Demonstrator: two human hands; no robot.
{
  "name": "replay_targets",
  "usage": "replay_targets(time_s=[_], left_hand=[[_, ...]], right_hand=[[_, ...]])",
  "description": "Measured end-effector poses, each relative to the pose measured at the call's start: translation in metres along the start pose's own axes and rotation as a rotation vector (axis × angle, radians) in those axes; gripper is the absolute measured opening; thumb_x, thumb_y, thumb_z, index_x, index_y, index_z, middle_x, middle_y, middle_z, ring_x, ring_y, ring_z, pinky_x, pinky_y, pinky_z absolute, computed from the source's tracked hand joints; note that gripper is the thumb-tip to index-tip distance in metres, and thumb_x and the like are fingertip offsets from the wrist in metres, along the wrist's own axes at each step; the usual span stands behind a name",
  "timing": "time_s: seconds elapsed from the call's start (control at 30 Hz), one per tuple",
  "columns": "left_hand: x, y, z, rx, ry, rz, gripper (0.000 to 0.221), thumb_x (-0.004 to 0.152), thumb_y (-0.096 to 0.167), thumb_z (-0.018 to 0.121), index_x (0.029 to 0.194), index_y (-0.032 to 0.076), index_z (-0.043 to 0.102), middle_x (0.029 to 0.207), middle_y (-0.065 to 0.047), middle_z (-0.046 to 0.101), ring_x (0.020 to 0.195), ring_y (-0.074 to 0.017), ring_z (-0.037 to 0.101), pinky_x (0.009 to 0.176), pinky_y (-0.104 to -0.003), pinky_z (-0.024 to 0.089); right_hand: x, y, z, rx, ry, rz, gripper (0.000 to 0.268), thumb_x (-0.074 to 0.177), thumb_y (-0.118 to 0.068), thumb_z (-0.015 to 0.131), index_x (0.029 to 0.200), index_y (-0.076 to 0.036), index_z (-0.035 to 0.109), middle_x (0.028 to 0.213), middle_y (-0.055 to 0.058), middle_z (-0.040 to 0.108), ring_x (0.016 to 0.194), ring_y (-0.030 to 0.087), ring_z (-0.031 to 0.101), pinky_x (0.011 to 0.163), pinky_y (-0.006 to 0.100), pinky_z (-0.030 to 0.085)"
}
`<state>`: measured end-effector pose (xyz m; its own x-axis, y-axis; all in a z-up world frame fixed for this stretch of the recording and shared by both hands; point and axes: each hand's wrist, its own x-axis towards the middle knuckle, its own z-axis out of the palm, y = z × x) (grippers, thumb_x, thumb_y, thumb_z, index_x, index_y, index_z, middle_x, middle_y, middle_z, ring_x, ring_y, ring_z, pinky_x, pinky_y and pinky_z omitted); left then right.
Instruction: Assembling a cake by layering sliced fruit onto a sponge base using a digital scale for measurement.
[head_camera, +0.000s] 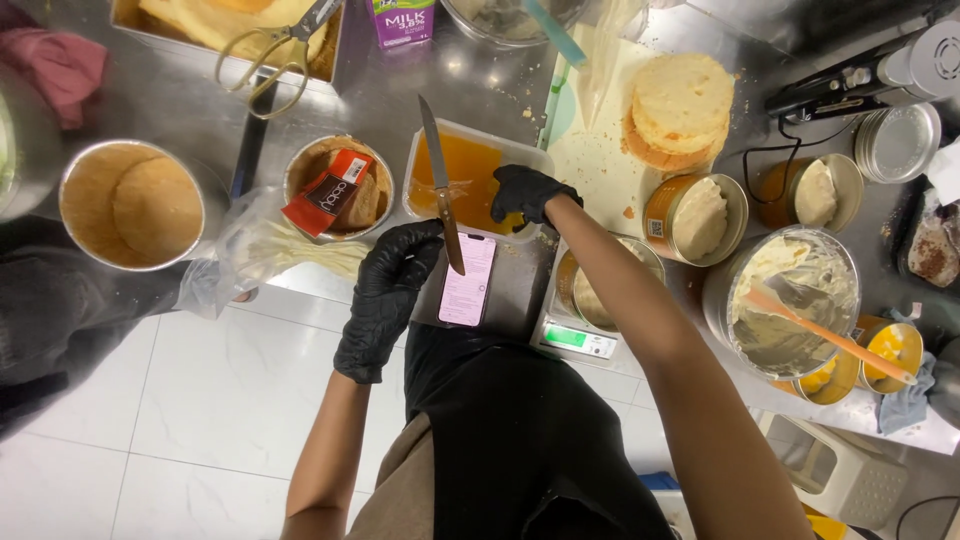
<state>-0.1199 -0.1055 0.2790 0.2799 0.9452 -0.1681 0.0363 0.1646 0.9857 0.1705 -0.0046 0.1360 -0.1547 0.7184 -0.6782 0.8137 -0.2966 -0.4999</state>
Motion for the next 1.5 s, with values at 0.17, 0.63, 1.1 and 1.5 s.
replay_targets(time_s=[0.17, 0.63, 1.1, 1.5], left_hand=[[0.004, -0.021, -0.005, -0.174, -0.046, -0.061, 0.03, 0.099, 0.0, 0.063, 0.129, 0.005, 0.067, 0.126, -0.009, 0.071, 0.116, -0.0161, 0.067, 0.104, -0.03, 0.057], [0.039, -0.041, 0.045, -0.714, 0.012, -0.418, 0.046, 0.106, 0.01, 0.057, 0.151, 0.002, 0.048, 0.132, -0.017, 0.063, 0.12, -0.0252, 0.059, 0.089, -0.035, 0.052], [0.098, -0.015, 0.12, -0.983, -0.154, -0.883, 0.044, 0.095, 0.047, 0.061, 0.121, 0.012, 0.067, 0.113, -0.009, 0.073, 0.097, -0.0284, 0.073, 0.082, -0.047, 0.064], [0.043, -0.021, 0.22, -1.286, -0.533, -1.016, 0.035, 0.105, 0.032, 0.057, 0.129, 0.009, 0.067, 0.118, -0.009, 0.073, 0.106, -0.0265, 0.07, 0.095, -0.045, 0.061]], right_hand=[[0.003, 0.011, 0.013, 0.365, -0.052, 0.152, 0.081, 0.063, -0.014, 0.085, 0.136, -0.002, 0.054, 0.131, 0.015, 0.061, 0.109, 0.026, 0.063, 0.082, 0.042, 0.057], [-0.061, -0.043, -0.06, 0.664, -0.011, -0.013, 0.047, 0.071, -0.005, 0.082, 0.115, -0.004, 0.066, 0.108, 0.008, 0.069, 0.095, 0.02, 0.069, 0.078, 0.032, 0.059], [-0.208, -0.098, -0.076, 0.313, 0.157, -0.328, 0.044, 0.086, -0.025, 0.076, 0.126, -0.01, 0.064, 0.121, 0.011, 0.073, 0.114, 0.022, 0.071, 0.096, 0.034, 0.055], [-0.322, -0.002, -0.053, 0.132, 0.494, -0.439, 0.051, 0.101, -0.03, 0.063, 0.143, -0.002, 0.055, 0.127, 0.021, 0.068, 0.111, 0.035, 0.067, 0.097, 0.042, 0.05]])
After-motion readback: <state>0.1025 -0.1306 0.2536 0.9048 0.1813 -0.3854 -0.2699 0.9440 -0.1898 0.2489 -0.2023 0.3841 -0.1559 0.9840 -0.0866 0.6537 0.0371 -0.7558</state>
